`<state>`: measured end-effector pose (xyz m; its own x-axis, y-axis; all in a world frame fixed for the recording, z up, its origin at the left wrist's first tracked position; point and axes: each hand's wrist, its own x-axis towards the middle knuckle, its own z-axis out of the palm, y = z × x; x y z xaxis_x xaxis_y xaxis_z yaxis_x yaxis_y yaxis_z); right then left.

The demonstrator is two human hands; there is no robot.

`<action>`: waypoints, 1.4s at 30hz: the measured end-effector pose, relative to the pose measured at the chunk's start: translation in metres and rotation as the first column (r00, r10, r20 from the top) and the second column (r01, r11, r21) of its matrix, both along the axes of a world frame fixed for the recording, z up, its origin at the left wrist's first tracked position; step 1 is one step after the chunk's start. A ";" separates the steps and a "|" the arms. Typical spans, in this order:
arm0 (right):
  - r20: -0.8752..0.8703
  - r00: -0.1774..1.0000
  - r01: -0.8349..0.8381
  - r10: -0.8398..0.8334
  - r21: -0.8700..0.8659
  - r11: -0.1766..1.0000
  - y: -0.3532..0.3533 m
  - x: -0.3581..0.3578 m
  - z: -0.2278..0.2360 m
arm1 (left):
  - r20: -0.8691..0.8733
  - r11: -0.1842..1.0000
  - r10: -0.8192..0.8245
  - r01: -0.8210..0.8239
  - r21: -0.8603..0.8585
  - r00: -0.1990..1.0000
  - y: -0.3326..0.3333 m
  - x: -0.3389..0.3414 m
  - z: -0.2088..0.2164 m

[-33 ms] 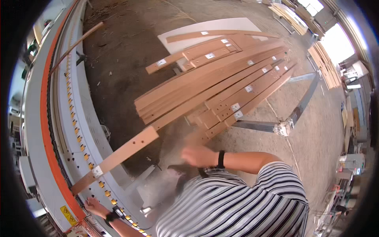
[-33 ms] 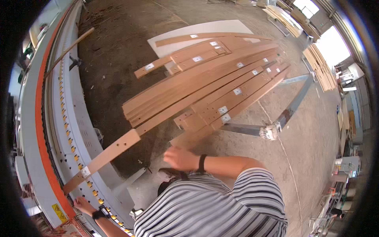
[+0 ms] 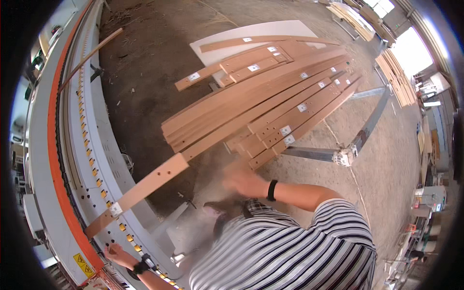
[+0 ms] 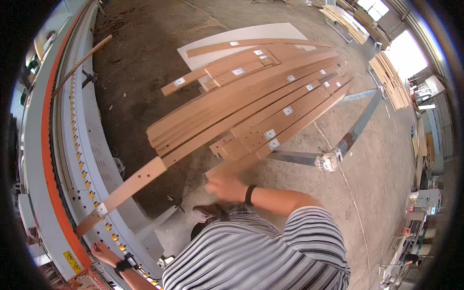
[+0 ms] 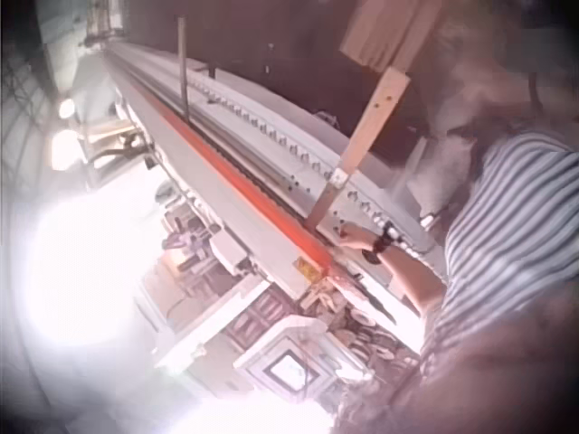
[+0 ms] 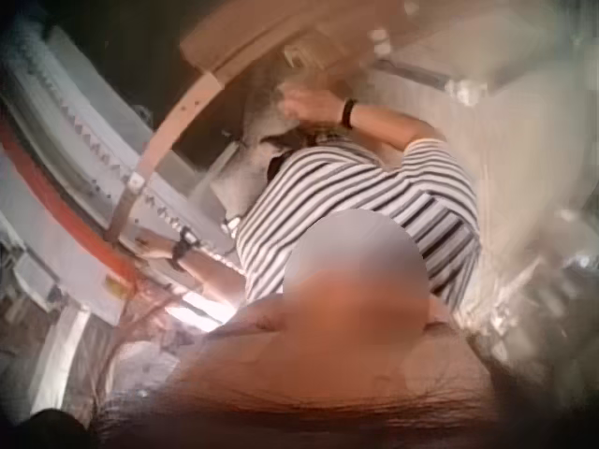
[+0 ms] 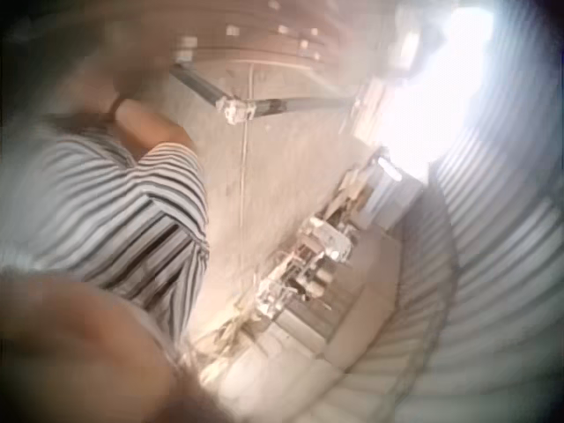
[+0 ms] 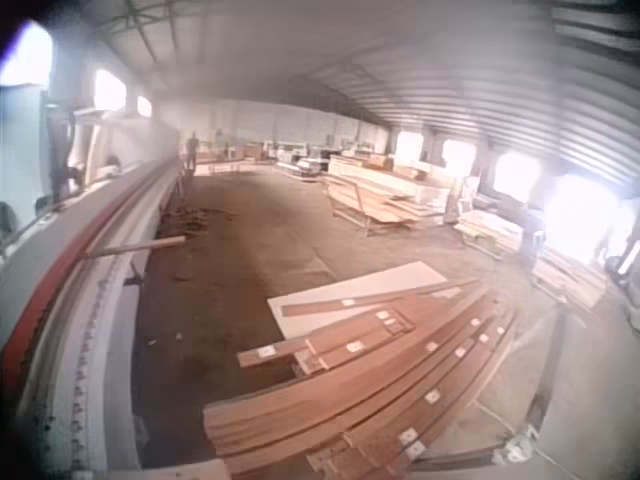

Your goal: The person places wood boards one by one into an edge-banding machine, subsequently uses a small blade to trim excess material from the ends of a board on a nearby surface, and returns to the machine to process more boards.

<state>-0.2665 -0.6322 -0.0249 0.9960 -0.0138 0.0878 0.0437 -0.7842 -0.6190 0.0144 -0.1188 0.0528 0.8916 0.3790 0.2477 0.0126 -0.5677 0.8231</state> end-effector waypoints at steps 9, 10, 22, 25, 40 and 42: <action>-0.281 0.898 0.055 -0.340 -0.694 0.718 -0.164 -0.071 -0.052 | -0.201 0.873 -0.487 0.465 -0.149 0.850 -0.139 -0.132 -0.012; -0.297 0.906 0.026 -0.302 -0.672 0.740 -0.171 -0.078 -0.062 | -0.261 0.845 -0.534 0.504 -0.177 0.804 -0.149 -0.146 -0.014; 0.261 0.922 -0.254 0.285 -0.145 0.956 -0.043 0.013 0.001 | -0.396 0.449 -0.892 0.520 -0.727 0.217 -0.264 -0.187 -0.038; 0.198 0.886 -0.442 0.420 0.078 0.894 0.019 0.032 0.040 | -0.221 0.253 -0.967 0.346 -0.903 0.130 -0.304 -0.190 -0.030; -0.318 0.900 -0.335 0.299 -0.062 0.940 -0.091 0.002 0.023 | -0.369 0.452 -0.389 -0.174 -0.875 0.844 -0.016 -0.128 0.056; -0.380 0.833 -0.419 0.401 0.038 0.907 -0.041 0.038 0.057 | -0.261 0.316 -0.192 -0.192 -0.929 0.946 0.010 -0.143 0.058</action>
